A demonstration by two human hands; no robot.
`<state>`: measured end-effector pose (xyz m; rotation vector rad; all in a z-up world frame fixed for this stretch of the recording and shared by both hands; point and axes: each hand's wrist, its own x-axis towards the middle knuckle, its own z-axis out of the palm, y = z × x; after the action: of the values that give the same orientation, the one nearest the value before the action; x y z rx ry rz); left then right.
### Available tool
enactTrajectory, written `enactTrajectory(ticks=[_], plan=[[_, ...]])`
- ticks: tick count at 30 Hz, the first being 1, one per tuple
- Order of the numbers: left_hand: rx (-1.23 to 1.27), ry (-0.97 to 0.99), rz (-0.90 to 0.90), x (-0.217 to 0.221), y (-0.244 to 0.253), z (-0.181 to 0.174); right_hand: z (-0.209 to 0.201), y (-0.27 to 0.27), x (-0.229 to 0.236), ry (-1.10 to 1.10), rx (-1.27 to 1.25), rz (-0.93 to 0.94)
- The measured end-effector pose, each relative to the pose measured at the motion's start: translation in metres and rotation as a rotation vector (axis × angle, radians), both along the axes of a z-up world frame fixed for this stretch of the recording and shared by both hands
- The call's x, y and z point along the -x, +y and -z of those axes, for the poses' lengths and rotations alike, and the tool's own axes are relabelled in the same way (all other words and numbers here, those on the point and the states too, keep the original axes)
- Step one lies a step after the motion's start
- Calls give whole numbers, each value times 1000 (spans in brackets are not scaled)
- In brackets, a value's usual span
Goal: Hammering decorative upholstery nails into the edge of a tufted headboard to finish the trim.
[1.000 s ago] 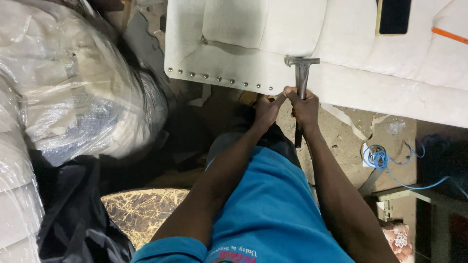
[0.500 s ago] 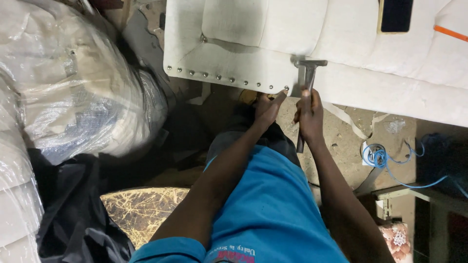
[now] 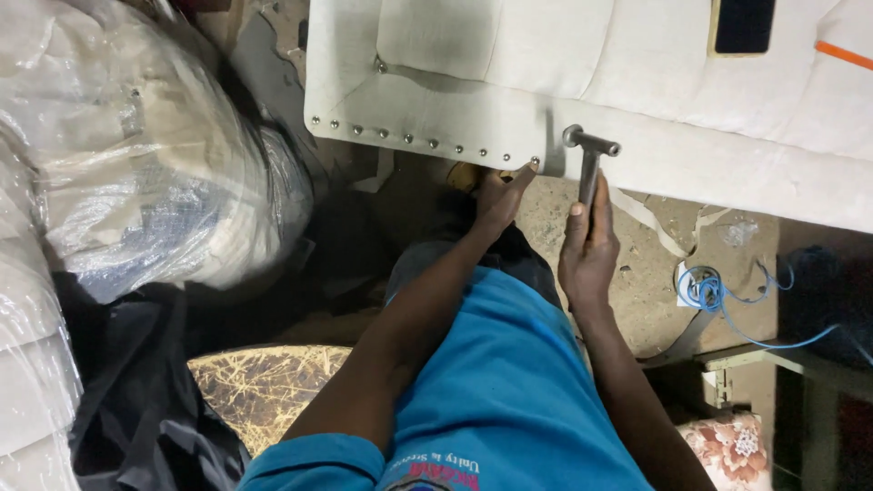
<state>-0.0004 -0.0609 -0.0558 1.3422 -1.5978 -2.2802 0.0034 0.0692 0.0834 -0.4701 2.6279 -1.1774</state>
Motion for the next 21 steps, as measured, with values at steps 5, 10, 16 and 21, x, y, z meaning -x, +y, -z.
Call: enactTrajectory(ticks=[5, 10, 16, 21], plan=[[-23, 82, -26, 3, 1, 3, 4, -2, 6, -129, -68, -61], [-73, 127, 14, -6, 3, 69, 1, 1, -5, 28, 163, -14], [-113, 107, -32, 0, -2, 80, 25, 7, -6, -34, -56, -93], [-139, -20, 26, -4, -3, 70, 55, 28, -8, 201, 272, 12]])
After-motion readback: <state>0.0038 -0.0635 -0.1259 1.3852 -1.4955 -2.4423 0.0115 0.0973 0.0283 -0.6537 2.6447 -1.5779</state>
